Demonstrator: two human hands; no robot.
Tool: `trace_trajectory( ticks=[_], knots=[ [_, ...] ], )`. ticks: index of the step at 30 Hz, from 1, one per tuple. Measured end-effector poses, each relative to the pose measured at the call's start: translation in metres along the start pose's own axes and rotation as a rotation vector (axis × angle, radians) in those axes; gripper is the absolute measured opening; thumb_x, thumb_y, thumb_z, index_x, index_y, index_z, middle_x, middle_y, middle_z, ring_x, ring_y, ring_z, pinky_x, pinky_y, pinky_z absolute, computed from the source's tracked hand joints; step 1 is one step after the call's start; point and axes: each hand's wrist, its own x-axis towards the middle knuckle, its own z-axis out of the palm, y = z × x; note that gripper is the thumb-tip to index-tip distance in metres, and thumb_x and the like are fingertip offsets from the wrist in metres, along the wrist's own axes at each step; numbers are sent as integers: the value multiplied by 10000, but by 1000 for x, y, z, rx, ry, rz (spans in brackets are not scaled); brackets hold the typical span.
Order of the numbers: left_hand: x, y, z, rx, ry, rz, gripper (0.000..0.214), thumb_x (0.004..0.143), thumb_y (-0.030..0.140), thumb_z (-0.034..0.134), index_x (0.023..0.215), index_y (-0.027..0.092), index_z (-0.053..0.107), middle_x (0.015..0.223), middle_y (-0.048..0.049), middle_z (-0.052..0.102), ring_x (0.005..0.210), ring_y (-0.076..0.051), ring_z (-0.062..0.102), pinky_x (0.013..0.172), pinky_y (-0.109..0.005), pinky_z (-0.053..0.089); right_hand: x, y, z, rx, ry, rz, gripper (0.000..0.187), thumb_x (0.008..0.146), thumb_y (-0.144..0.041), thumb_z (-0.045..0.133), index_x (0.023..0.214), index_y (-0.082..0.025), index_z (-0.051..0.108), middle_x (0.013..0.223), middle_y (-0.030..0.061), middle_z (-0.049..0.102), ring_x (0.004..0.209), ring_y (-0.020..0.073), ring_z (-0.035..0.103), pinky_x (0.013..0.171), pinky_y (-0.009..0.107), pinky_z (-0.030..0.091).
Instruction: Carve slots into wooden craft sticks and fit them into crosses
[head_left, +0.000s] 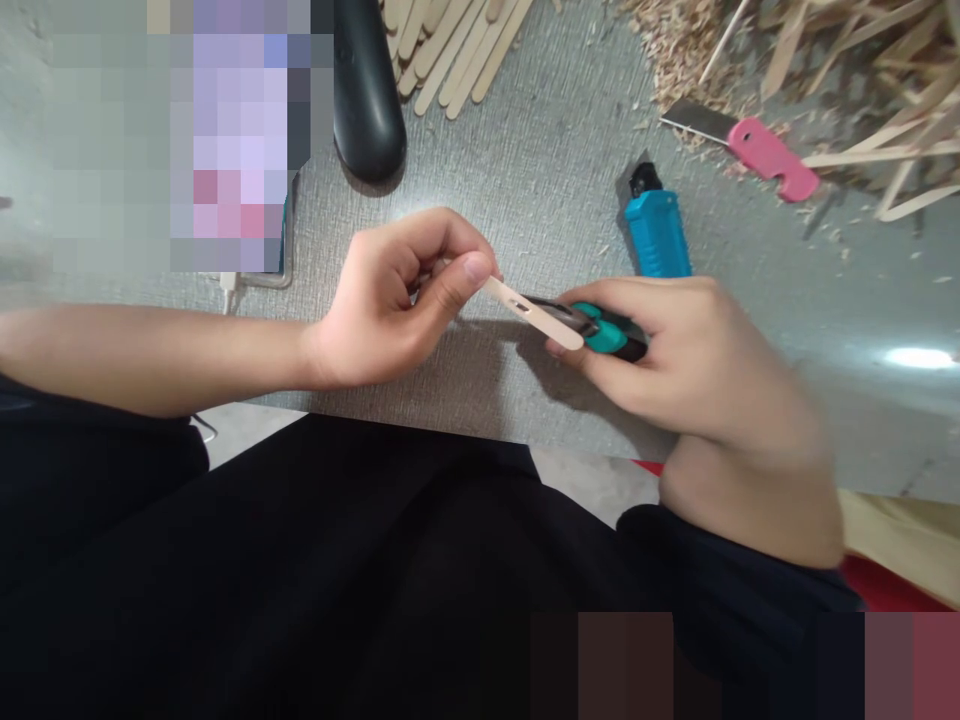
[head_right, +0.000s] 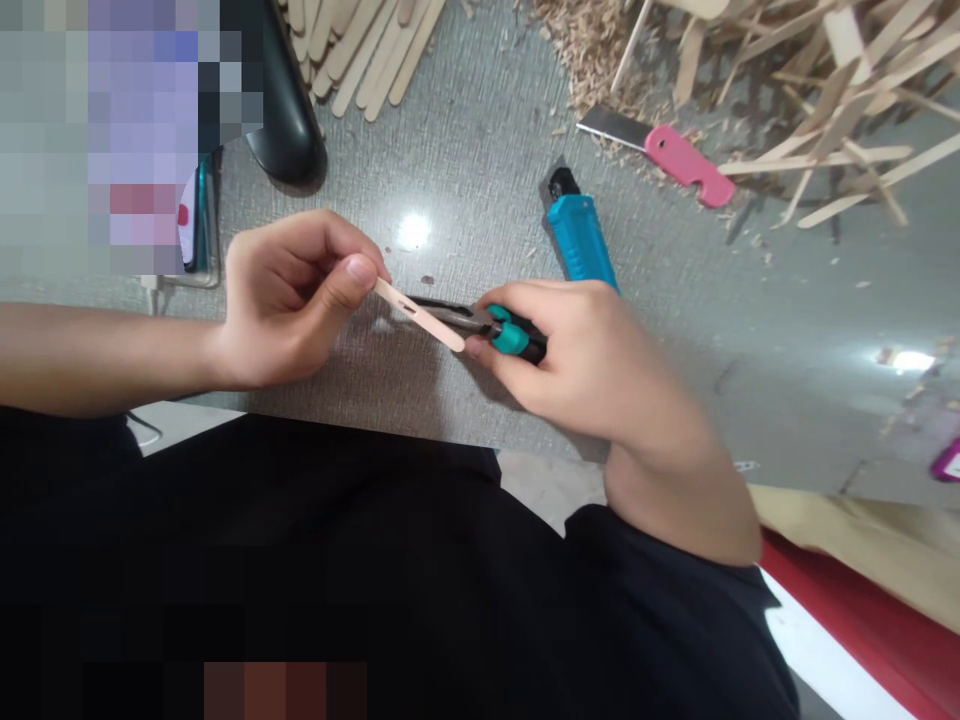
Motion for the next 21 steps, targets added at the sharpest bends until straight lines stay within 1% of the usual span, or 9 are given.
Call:
trace_trajectory(
  ticks=[4,9,13,16,18,21],
  knots=[
    [0,0,-1,12,-1,-15,544,1088,751,799,888,247,759,738,-12,694,606,-119,540,568,-294,523,0,-1,2,8,-12,-3,59,977,-275,801,1011,-316,777,826,-2,796,674,236,722,601,399,511],
    [0,1,-2,30,-20,-7,528,1086,727,812,870,249,750,706,-11,670,592,-128,527,539,-309,455,0,-1,5,13,-8,-17,115,963,-256,809,904,-303,723,804,-5,803,655,243,740,580,396,491],
    [1,1,-2,40,-19,2,520,1082,724,818,862,258,748,711,-10,662,593,-134,526,543,-331,421,-1,-1,7,14,-16,-13,152,947,-235,799,861,-304,694,784,-4,784,643,238,710,573,394,474],
    [0,0,-3,37,-33,26,530,1106,725,780,846,265,738,712,-8,668,589,-132,512,545,-334,417,0,-2,7,27,-37,-6,177,941,-230,791,825,-301,678,717,-8,729,611,225,669,561,390,447],
    [0,-1,-3,29,-49,25,533,1115,720,771,847,261,734,727,-13,692,599,-131,530,556,-331,436,1,-3,8,24,-36,-11,141,935,-243,791,838,-302,707,699,-7,720,612,227,670,557,387,436],
    [0,-2,-1,-50,-46,69,533,1090,716,817,855,246,725,704,-4,688,587,-117,553,543,-322,436,3,-6,9,37,-25,-15,86,921,-276,808,863,-299,748,690,-6,725,589,217,654,542,375,420]
  ],
)
